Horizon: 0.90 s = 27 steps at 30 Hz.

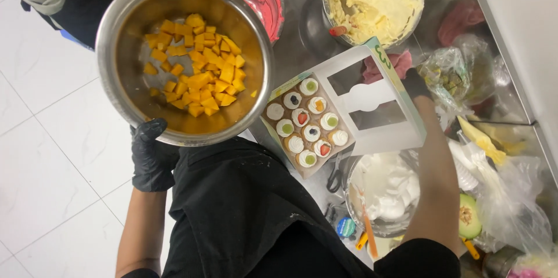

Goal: Decorating cupcakes with cream and fruit toppings.

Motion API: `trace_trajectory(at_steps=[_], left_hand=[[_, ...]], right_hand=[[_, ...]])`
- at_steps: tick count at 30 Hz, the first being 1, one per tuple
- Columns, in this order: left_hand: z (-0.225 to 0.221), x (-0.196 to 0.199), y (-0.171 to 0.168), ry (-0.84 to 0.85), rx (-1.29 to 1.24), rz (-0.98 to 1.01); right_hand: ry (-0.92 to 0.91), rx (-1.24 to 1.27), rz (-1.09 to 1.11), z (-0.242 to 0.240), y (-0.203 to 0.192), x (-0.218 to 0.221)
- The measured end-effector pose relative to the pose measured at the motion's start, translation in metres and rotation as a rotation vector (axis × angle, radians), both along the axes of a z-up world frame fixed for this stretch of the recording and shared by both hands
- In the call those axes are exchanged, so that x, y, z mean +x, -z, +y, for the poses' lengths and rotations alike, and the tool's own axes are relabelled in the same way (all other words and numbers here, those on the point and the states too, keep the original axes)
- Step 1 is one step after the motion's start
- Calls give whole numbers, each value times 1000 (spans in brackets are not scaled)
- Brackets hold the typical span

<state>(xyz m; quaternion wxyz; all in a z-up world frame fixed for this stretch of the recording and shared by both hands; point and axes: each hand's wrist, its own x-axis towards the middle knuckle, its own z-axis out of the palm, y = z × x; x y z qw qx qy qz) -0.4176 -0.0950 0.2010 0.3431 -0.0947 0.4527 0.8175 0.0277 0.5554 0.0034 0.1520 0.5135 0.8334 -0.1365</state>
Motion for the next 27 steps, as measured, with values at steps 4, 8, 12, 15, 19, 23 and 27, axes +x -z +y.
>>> trace_trajectory(at_steps=[4, 8, 12, 15, 19, 23, 27], left_hand=[[22, -15, -4, 142, 52, -3], [43, -34, 7, 367, -7, 18], [73, -48, 15, 534, 124, 18], [96, -49, 7, 695, 182, 171], [115, -44, -1, 876, 189, 259], [123, -37, 0, 1008, 163, 474], [122, -32, 10, 1033, 171, 366]], right_hand=[[306, -66, 175, -94, -186, -25], [-14, 551, 363, -206, -308, -31], [-215, 700, 506, -369, -408, -137], [-448, 421, 624, -420, -397, -189], [-286, 229, 491, -433, -328, -231], [-195, 231, 334, -437, -296, -240], [-181, 140, 357, -437, -281, -229]])
